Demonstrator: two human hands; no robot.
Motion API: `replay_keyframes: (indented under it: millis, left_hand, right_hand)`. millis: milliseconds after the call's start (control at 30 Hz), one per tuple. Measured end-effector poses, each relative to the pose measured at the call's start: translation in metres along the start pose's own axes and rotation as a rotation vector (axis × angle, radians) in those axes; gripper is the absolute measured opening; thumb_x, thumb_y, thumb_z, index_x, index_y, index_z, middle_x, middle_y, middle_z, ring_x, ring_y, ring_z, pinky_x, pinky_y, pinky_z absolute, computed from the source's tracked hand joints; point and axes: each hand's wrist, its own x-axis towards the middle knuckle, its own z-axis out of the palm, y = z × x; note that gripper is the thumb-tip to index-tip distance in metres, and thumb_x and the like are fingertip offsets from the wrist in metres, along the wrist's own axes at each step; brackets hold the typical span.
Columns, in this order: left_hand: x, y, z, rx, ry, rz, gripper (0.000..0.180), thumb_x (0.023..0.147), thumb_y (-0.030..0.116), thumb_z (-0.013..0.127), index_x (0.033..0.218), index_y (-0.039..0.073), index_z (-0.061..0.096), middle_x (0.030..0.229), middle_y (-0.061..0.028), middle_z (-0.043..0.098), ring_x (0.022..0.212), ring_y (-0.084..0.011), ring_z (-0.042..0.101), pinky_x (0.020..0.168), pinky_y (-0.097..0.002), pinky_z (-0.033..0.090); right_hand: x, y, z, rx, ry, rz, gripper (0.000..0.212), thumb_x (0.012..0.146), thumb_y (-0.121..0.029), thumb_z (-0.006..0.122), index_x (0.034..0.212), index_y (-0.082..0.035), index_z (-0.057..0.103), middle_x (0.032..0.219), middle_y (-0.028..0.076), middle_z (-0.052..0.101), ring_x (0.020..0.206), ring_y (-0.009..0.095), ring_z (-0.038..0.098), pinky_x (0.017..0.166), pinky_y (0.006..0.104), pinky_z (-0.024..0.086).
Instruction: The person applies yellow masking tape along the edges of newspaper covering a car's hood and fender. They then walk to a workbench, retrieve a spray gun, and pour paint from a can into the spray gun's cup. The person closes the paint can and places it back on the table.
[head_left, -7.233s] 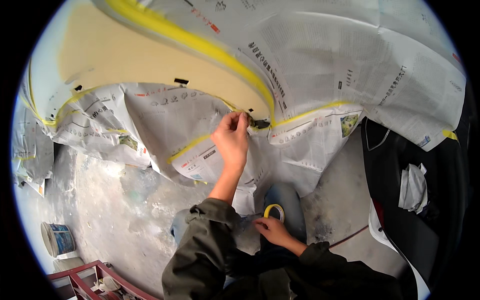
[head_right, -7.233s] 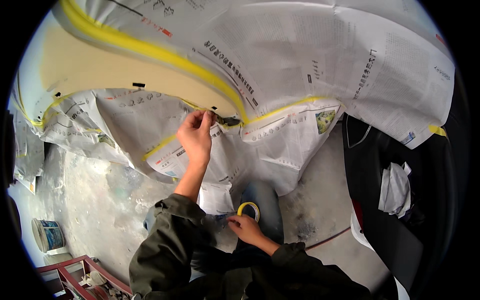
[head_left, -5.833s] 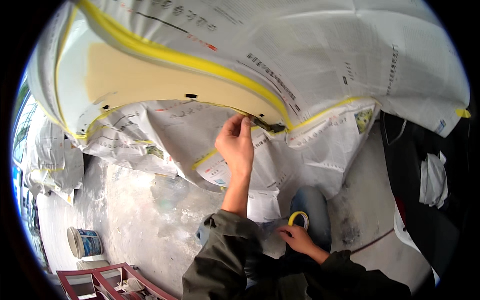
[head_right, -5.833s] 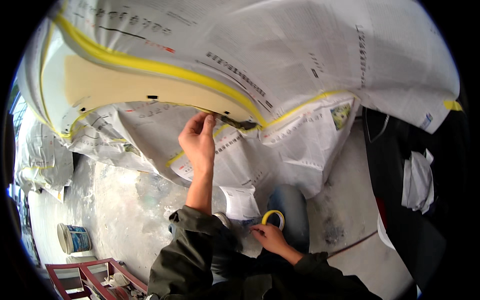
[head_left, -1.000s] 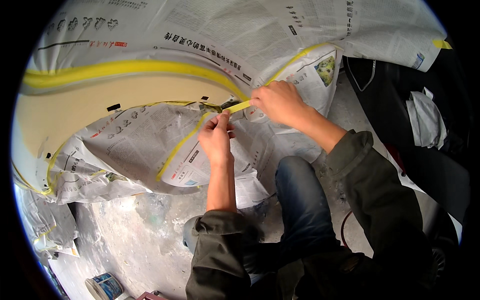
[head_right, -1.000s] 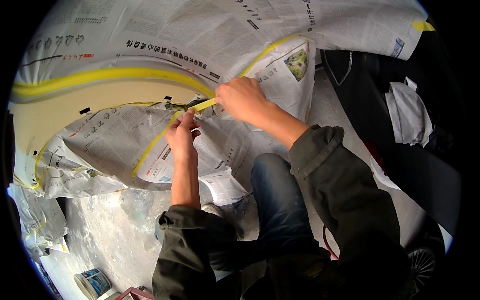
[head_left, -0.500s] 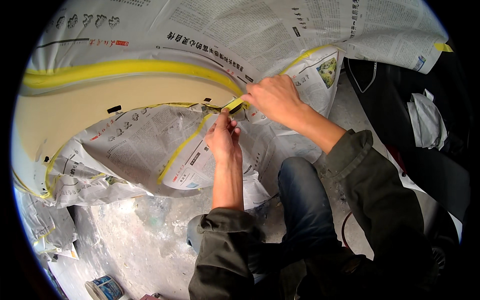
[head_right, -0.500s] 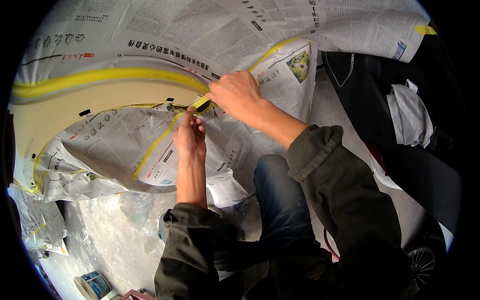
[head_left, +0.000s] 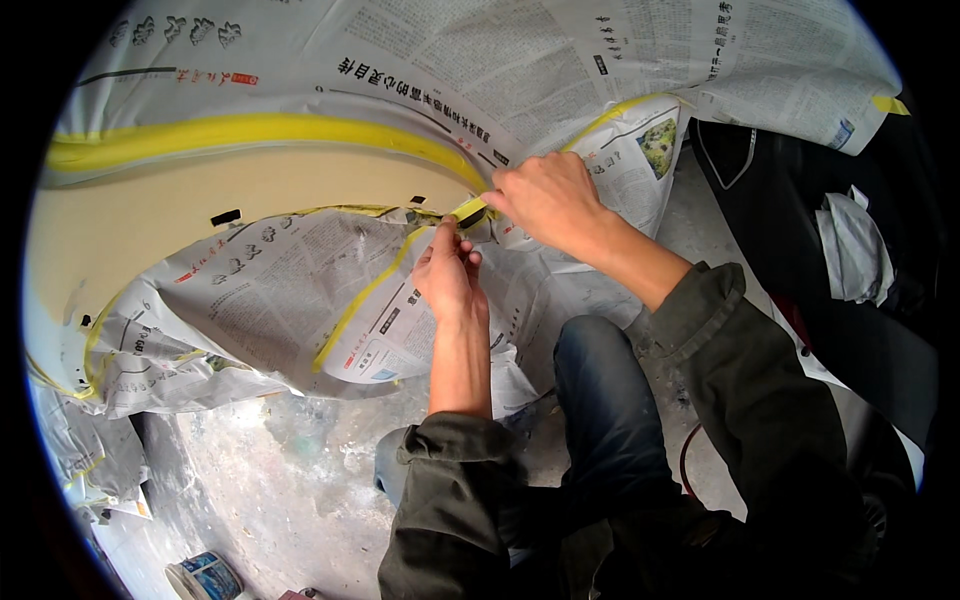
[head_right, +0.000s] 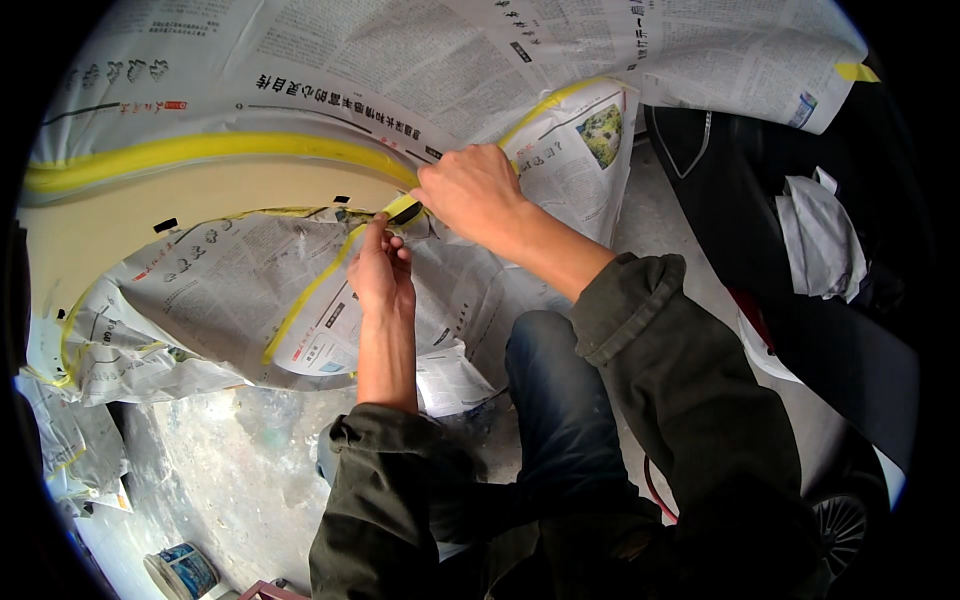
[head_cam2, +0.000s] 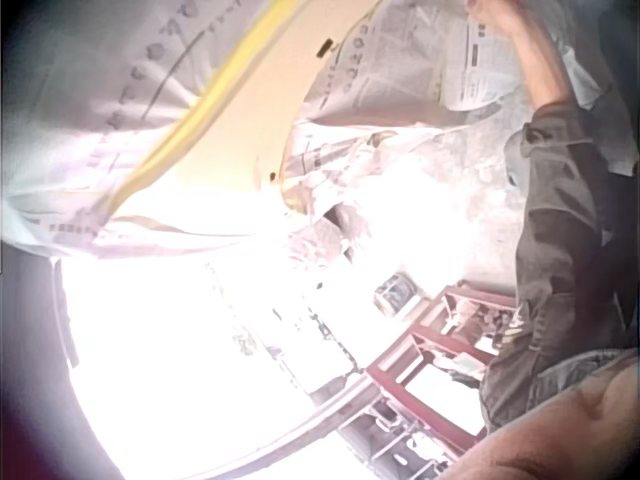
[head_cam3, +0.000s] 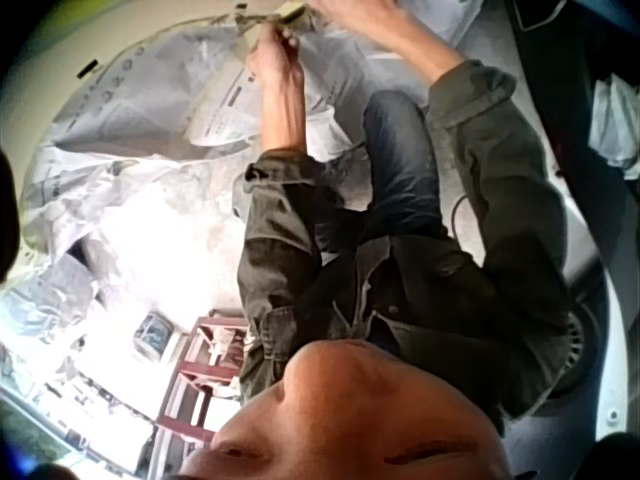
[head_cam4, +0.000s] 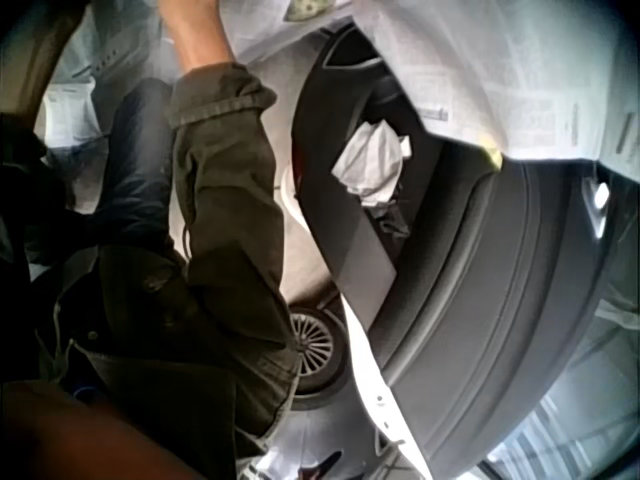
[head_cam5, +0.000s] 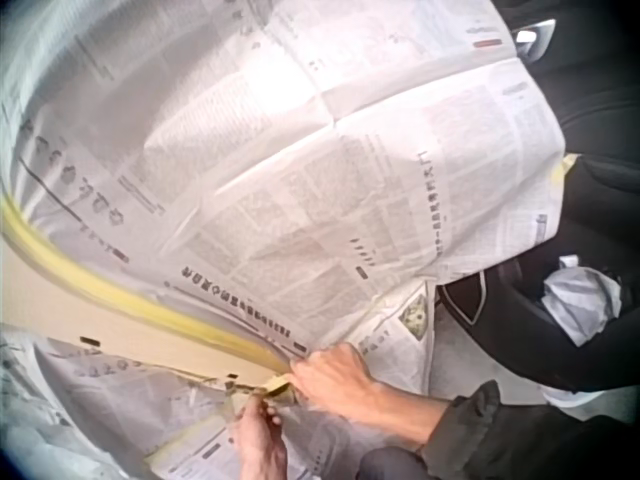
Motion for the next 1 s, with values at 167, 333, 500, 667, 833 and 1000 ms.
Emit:
replay_keyframes:
  millis: [167,333,500,667,833,1000]
  left_hand:
    - [0.002,-0.004,-0.01,0.076,-0.057,0.01,0.016,0.085,0.014,0.071,0.083,0.002,0.061,0.072,-0.0027,0.058,0.062,-0.0102,0.056,0.052,-0.0219,0.047]
    - [0.004,-0.002,-0.019,0.123,-0.086,0.092,0.016,0.085,0.014,0.072,0.088,0.001,0.063,0.082,-0.0037,0.063,0.075,-0.0132,0.063,0.062,-0.0233,0.049]
    - [0.012,-0.002,-0.022,0.122,-0.107,0.121,0.015,0.087,0.013,0.071,0.09,0.0,0.063,0.086,-0.005,0.065,0.08,-0.0143,0.065,0.065,-0.0235,0.051]
    - [0.015,-0.005,-0.02,0.096,-0.114,0.139,0.014,0.088,0.012,0.069,0.088,-0.001,0.063,0.083,-0.0063,0.065,0.076,-0.0139,0.065,0.064,-0.0225,0.052]
    - [0.017,-0.005,-0.019,0.076,-0.093,0.142,0.014,0.089,0.012,0.068,0.088,-0.002,0.063,0.08,-0.0071,0.066,0.072,-0.0133,0.065,0.063,-0.0222,0.052]
    - [0.018,-0.006,-0.017,0.113,-0.072,0.164,0.016,0.088,0.013,0.069,0.087,-0.002,0.063,0.078,-0.0078,0.065,0.068,-0.0129,0.064,0.061,-0.0224,0.052]
  right_hand:
    - [-0.003,0.005,0.005,-0.013,-0.01,-0.004,0.032,0.087,-0.036,0.063,0.075,-0.007,0.067,0.06,0.012,0.064,0.06,0.031,0.066,0.055,0.0415,0.049]
    - [-0.004,0.002,0.0,0.034,-0.053,-0.005,0.033,0.088,-0.036,0.062,0.075,-0.007,0.069,0.062,0.013,0.065,0.062,0.031,0.067,0.058,0.0414,0.051]
    - [-0.001,-0.003,-0.002,0.013,-0.017,-0.009,0.034,0.088,-0.038,0.062,0.074,-0.007,0.066,0.058,0.01,0.063,0.057,0.03,0.065,0.053,0.0407,0.049]
    - [-0.001,-0.003,-0.001,0.018,-0.012,-0.023,0.033,0.088,-0.037,0.062,0.074,-0.007,0.067,0.058,0.01,0.063,0.057,0.029,0.065,0.053,0.0403,0.05]
    - [0.005,-0.008,-0.008,0.025,-0.07,-0.003,0.031,0.088,-0.035,0.063,0.077,-0.006,0.07,0.064,0.013,0.066,0.063,0.03,0.068,0.058,0.0403,0.053]
    - [0.008,-0.008,-0.005,0.029,-0.092,0.024,0.031,0.088,-0.035,0.062,0.078,-0.007,0.071,0.064,0.012,0.066,0.066,0.03,0.068,0.06,0.04,0.053]
